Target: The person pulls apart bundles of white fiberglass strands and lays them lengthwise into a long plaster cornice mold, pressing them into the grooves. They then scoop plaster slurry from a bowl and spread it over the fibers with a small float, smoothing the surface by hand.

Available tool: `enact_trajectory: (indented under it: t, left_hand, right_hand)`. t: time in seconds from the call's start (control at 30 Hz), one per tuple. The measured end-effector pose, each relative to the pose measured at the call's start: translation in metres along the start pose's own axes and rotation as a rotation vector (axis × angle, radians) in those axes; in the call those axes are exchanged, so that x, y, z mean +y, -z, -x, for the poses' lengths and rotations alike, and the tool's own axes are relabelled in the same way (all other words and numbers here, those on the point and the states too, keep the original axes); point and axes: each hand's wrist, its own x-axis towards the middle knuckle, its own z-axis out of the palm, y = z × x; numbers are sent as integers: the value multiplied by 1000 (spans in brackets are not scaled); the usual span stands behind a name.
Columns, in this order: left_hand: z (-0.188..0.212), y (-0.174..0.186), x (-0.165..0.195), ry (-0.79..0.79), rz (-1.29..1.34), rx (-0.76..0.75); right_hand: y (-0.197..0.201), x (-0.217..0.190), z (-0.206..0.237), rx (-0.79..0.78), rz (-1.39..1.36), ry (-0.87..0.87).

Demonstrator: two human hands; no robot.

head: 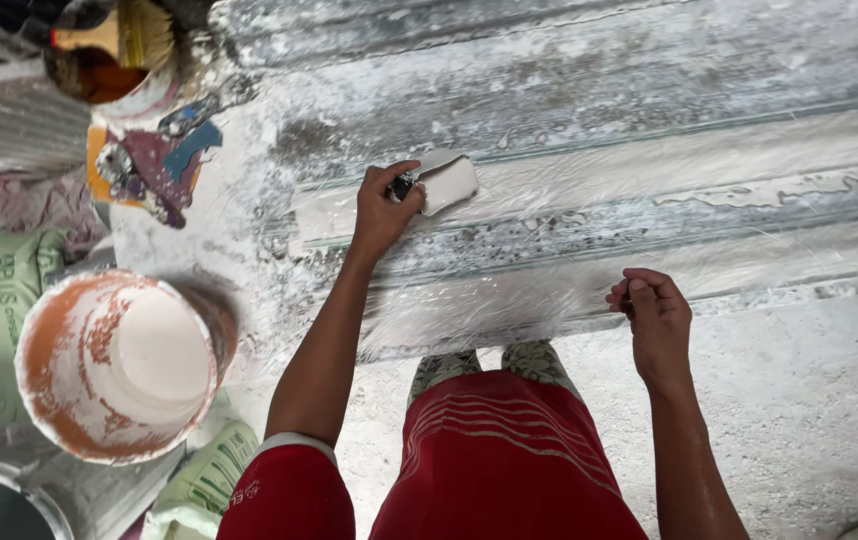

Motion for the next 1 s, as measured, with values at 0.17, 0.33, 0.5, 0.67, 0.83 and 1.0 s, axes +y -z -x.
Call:
enact_trajectory:
  t: [0.17, 0.33, 0.5, 0.67, 0.83, 1.0]
  left_hand:
    - [-14, -51, 21, -39, -33, -63]
    - [-25, -111, 40, -74, -104, -93]
    - [-30, -189, 61, -147, -113, -77]
    - [-28, -270, 91, -159, -179, -36]
    - [-37, -365, 127, -169, -150, -34]
    - [-50, -464, 158, -213, -93, -93]
  right_hand:
    - [50, 6, 0, 70, -79, 11]
    - [121, 13, -2, 145, -92, 44]
    - [226, 22, -11, 198, -128, 28]
    - [350, 28, -26, 222, -108, -4]
    - [455, 23, -38, 271, -27, 13]
    - [532, 18, -50, 321, -100, 41]
